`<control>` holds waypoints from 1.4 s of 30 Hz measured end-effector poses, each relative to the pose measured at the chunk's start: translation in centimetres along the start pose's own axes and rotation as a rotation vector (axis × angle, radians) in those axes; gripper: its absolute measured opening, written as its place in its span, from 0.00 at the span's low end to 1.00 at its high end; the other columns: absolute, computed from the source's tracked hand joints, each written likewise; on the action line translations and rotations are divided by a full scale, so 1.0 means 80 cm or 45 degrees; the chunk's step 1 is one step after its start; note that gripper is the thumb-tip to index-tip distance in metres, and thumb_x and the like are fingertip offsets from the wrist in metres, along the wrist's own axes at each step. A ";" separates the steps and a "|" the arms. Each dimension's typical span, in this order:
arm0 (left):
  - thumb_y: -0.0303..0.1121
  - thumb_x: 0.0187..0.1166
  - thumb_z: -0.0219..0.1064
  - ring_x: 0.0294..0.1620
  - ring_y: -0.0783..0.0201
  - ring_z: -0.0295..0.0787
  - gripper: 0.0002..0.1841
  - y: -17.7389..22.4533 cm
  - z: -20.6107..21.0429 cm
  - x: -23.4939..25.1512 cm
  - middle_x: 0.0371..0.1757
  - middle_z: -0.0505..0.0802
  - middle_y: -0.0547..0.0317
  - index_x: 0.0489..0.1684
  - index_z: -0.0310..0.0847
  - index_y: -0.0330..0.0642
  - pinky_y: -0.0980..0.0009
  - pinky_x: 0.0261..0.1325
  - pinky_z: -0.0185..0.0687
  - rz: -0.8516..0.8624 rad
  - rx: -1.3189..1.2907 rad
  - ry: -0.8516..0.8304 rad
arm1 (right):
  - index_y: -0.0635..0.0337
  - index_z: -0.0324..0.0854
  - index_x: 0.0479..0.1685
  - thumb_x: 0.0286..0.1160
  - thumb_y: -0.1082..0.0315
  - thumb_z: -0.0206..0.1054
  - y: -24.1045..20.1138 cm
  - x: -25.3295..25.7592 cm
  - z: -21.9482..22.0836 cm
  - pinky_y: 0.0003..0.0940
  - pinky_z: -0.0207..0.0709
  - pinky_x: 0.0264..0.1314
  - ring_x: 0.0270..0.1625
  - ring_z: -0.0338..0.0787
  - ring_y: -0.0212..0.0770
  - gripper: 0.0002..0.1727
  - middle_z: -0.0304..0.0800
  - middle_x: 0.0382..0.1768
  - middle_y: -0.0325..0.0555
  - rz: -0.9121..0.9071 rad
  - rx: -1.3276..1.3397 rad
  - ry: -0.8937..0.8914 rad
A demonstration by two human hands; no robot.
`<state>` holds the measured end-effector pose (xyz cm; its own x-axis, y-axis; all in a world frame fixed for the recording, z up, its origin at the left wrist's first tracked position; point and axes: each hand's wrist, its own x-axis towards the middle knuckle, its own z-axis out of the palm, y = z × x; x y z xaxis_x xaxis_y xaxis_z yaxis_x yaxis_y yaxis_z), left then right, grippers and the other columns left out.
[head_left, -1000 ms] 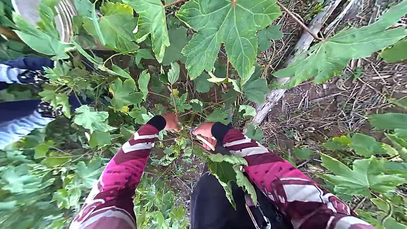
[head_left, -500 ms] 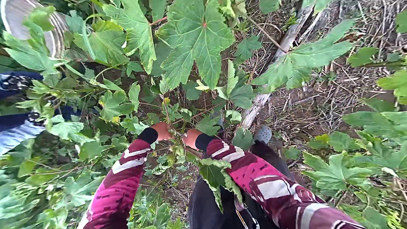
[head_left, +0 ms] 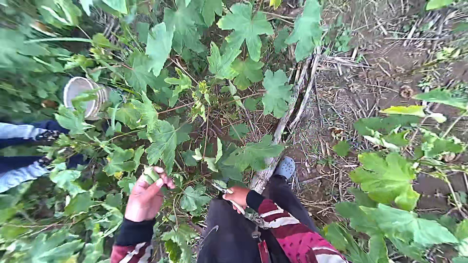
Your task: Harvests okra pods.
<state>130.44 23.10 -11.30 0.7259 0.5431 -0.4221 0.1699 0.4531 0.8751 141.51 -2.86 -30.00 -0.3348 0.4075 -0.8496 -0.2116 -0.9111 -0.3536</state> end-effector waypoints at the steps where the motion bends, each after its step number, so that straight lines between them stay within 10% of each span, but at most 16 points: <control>1: 0.34 0.70 0.79 0.36 0.60 0.92 0.13 -0.015 0.037 -0.002 0.35 0.92 0.58 0.50 0.87 0.48 0.58 0.46 0.93 0.007 -0.096 0.035 | 0.58 0.73 0.74 0.88 0.39 0.56 0.006 -0.026 -0.025 0.46 0.85 0.39 0.30 0.89 0.47 0.33 0.90 0.37 0.54 -0.026 -0.007 0.001; 7: 0.26 0.88 0.50 0.29 0.59 0.90 0.06 -0.109 0.225 0.047 0.31 0.89 0.54 0.47 0.73 0.41 0.62 0.36 0.90 -0.292 -0.320 0.461 | 0.61 0.72 0.72 0.92 0.45 0.52 0.045 -0.183 -0.163 0.40 0.86 0.36 0.31 0.91 0.44 0.28 0.92 0.36 0.52 -0.280 0.216 -0.088; 10: 0.23 0.89 0.52 0.28 0.60 0.90 0.04 -0.091 0.275 0.100 0.33 0.91 0.52 0.49 0.71 0.35 0.65 0.35 0.91 -0.172 -0.072 0.594 | 0.61 0.72 0.72 0.94 0.48 0.50 0.051 -0.223 -0.214 0.39 0.88 0.37 0.32 0.93 0.44 0.26 0.93 0.35 0.51 -0.420 0.375 -0.073; 15: 0.26 0.80 0.69 0.29 0.60 0.91 0.09 -0.036 0.239 0.214 0.40 0.93 0.50 0.51 0.78 0.33 0.61 0.38 0.92 0.077 0.645 0.786 | 0.61 0.71 0.74 0.95 0.48 0.48 0.030 -0.230 -0.271 0.39 0.88 0.36 0.32 0.93 0.45 0.27 0.93 0.36 0.51 -0.408 0.417 0.055; 20: 0.29 0.84 0.67 0.26 0.61 0.89 0.11 -0.017 0.205 0.296 0.40 0.93 0.49 0.55 0.77 0.33 0.64 0.33 0.90 0.013 0.534 0.834 | 0.60 0.71 0.72 0.94 0.48 0.50 -0.022 -0.203 -0.315 0.38 0.87 0.34 0.30 0.93 0.44 0.26 0.92 0.35 0.51 -0.334 0.441 0.134; 32: 0.26 0.77 0.62 0.27 0.61 0.90 0.06 -0.056 0.255 0.236 0.37 0.94 0.48 0.44 0.76 0.34 0.67 0.33 0.90 -0.346 0.090 0.319 | 0.63 0.68 0.75 0.95 0.50 0.51 -0.154 -0.131 -0.371 0.38 0.87 0.32 0.30 0.93 0.46 0.26 0.93 0.37 0.53 -0.157 0.952 0.630; 42: 0.27 0.81 0.60 0.33 0.57 0.94 0.08 -0.045 0.397 0.346 0.43 0.95 0.43 0.51 0.77 0.32 0.63 0.40 0.92 -0.394 -0.103 -0.032 | 0.64 0.73 0.70 0.95 0.50 0.51 -0.192 -0.170 -0.480 0.38 0.85 0.32 0.29 0.92 0.43 0.25 0.94 0.36 0.51 -0.222 0.909 0.617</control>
<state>171.10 14.07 -18.60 0.6645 0.3535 -0.6584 0.3321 0.6495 0.6840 184.59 3.21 -28.02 0.1478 0.3187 -0.9363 -0.8013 -0.5162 -0.3023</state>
